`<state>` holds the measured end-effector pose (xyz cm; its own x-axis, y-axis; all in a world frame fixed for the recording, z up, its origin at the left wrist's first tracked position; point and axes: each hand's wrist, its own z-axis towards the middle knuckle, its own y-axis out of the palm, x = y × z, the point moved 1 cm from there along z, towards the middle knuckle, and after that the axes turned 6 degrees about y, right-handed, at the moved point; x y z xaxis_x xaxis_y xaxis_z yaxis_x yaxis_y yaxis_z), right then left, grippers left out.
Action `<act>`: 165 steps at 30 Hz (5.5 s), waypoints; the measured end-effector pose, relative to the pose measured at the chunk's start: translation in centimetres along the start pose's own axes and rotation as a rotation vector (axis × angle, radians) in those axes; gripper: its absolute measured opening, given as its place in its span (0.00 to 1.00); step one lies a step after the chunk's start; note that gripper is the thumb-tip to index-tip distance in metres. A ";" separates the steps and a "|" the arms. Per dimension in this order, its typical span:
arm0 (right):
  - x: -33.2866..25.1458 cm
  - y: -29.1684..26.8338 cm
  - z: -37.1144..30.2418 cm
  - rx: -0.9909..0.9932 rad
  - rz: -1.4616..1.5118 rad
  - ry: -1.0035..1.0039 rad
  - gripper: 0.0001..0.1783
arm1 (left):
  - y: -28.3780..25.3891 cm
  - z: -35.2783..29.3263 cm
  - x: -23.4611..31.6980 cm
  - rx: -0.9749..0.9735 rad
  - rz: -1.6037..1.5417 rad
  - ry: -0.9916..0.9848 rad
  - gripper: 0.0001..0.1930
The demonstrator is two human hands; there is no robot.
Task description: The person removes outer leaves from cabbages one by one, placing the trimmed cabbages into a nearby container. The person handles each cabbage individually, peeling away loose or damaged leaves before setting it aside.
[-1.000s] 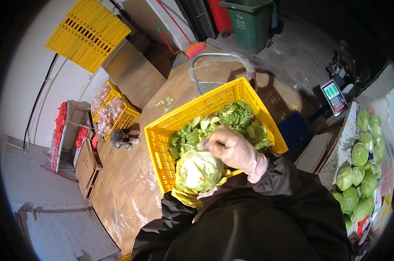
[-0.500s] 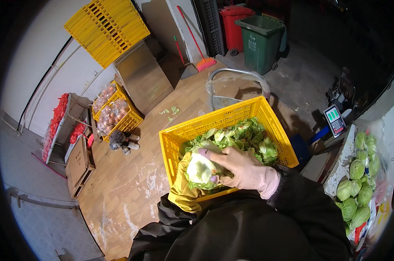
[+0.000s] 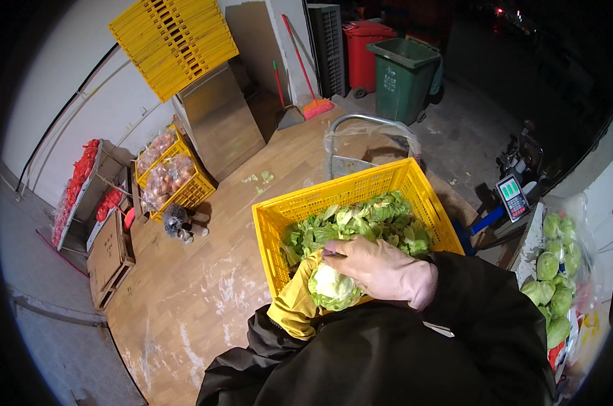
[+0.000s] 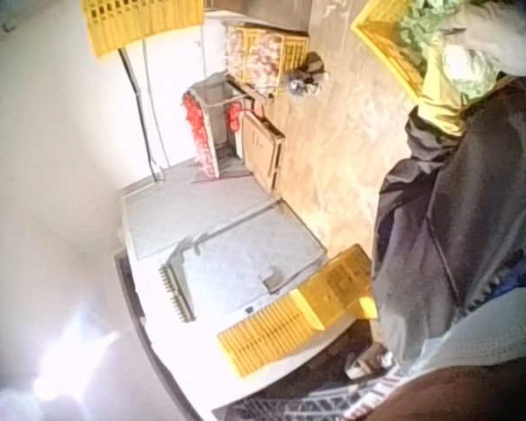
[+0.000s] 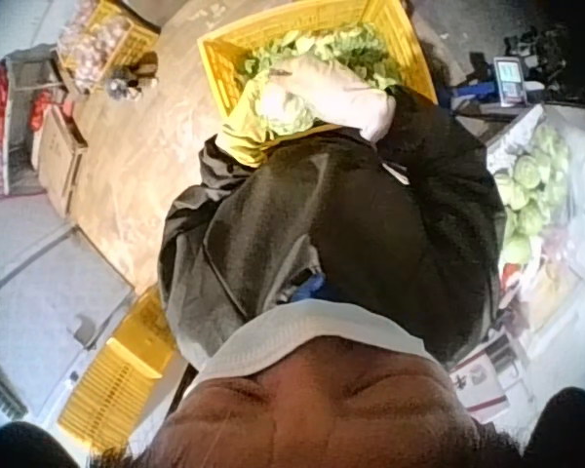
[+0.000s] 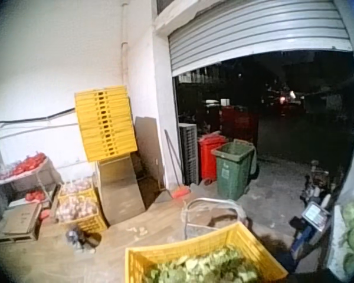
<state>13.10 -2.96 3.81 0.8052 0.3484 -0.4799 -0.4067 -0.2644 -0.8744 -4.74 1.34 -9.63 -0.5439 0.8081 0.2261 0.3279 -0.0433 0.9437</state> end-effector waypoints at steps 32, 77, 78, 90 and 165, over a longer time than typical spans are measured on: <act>1.7 -1.3 -1.4 0.150 1.433 -0.115 0.09 | 5.1 -1.6 1.6 -0.008 0.534 0.693 0.23; 1.5 -2.6 2.1 0.736 1.281 0.181 0.07 | 7.9 -1.6 -1.2 -0.122 -0.263 0.224 0.30; 2.5 -3.4 2.3 0.753 1.473 0.161 0.04 | 8.7 -2.1 -1.0 -0.147 -0.254 0.192 0.32; 16.9 0.1 4.3 1.239 1.638 0.290 0.12 | 10.1 -4.2 0.0 -0.265 0.072 -0.155 0.27; 3.1 -0.1 0.0 0.164 0.478 -0.021 0.09 | 5.2 -4.2 -3.1 -0.187 0.137 -0.126 0.22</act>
<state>15.63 -1.81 2.35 0.5041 0.2417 -0.8291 -0.7917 -0.2544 -0.5555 -4.56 -3.82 -4.41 -0.3994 0.8537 0.3342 0.2376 -0.2557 0.9371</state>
